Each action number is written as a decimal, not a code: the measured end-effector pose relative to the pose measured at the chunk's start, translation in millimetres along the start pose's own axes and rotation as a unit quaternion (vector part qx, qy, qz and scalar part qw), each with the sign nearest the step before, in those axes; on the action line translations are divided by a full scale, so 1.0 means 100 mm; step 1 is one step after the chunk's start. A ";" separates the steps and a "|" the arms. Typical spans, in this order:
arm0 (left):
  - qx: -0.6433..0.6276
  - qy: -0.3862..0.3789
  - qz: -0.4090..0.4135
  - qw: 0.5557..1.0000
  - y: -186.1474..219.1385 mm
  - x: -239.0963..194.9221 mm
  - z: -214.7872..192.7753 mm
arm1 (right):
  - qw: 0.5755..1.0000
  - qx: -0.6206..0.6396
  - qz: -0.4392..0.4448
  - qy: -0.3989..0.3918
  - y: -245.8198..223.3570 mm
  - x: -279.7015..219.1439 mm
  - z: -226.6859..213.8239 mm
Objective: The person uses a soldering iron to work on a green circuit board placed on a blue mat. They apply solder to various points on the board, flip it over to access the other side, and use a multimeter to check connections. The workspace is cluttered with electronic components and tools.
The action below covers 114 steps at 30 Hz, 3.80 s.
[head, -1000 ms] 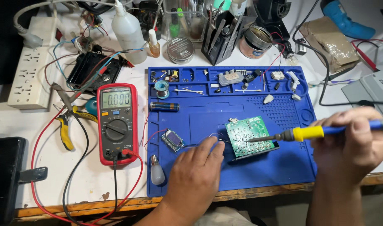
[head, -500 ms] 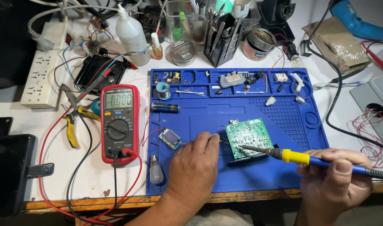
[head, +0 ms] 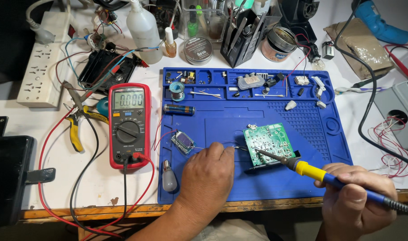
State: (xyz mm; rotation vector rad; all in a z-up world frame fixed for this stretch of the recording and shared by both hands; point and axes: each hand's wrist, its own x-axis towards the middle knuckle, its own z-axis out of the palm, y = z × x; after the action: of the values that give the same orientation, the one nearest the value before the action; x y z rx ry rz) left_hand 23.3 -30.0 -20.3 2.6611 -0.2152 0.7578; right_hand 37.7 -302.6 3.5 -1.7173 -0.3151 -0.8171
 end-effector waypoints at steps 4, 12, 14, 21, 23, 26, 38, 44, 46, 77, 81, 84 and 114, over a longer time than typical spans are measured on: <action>-0.004 -0.003 -0.002 1.000 -0.01 -0.02 -0.01 | 1.000 -0.007 -0.015 -0.005 -0.04 -0.02 0.00; 0.051 -0.066 -0.004 0.997 -0.02 -0.12 -0.05 | 0.999 -0.001 -0.029 -0.022 -0.03 -0.05 -0.07; 0.040 -0.065 -0.003 0.997 0.02 0.01 -0.18 | 0.999 -0.017 -0.034 -0.021 -0.04 -0.04 -0.07; 0.077 -0.083 0.032 0.993 0.06 0.35 0.06 | 0.999 -0.010 -0.026 -0.019 -0.08 -0.02 -0.04; 0.060 -0.095 0.020 0.993 0.03 0.29 0.25 | 0.998 -0.023 -0.053 -0.031 -0.07 0.03 -0.04; 0.045 -0.105 0.020 0.993 -0.04 0.20 0.28 | 0.996 -0.035 -0.070 -0.037 -0.07 0.02 -0.04; 0.067 -0.120 0.055 0.989 -0.01 0.13 0.17 | 0.999 -0.038 -0.022 -0.003 -0.08 -0.05 -0.06; -0.017 -0.088 0.053 0.995 -0.03 0.17 0.23 | 0.999 -0.051 -0.011 0.014 -0.11 -0.02 -0.03; -0.052 -0.091 0.052 0.993 -0.02 0.18 0.29 | 0.999 -0.047 -0.011 0.024 -0.09 0.00 -0.02; 0.035 -0.080 0.059 0.994 -0.07 0.18 0.32 | 0.996 -0.079 0.050 0.008 -0.15 0.08 -0.02; 0.057 -0.065 0.034 0.996 -0.05 0.22 0.29 | 0.997 -0.054 0.048 0.016 -0.08 0.07 -0.05; -0.004 -0.077 0.013 0.997 0.00 0.27 0.22 | 0.997 -0.049 0.053 0.041 -0.10 0.06 0.00; -0.145 -0.081 -0.081 0.983 0.08 0.22 0.47 | 0.999 -0.019 0.039 -0.020 -0.07 0.06 -0.13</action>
State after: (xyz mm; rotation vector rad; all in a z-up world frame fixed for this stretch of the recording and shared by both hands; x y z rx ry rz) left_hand 62.2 -56.3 -43.5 2.4258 -0.1355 0.4216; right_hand 33.3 -314.0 14.5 -1.7709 -0.2595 -0.7372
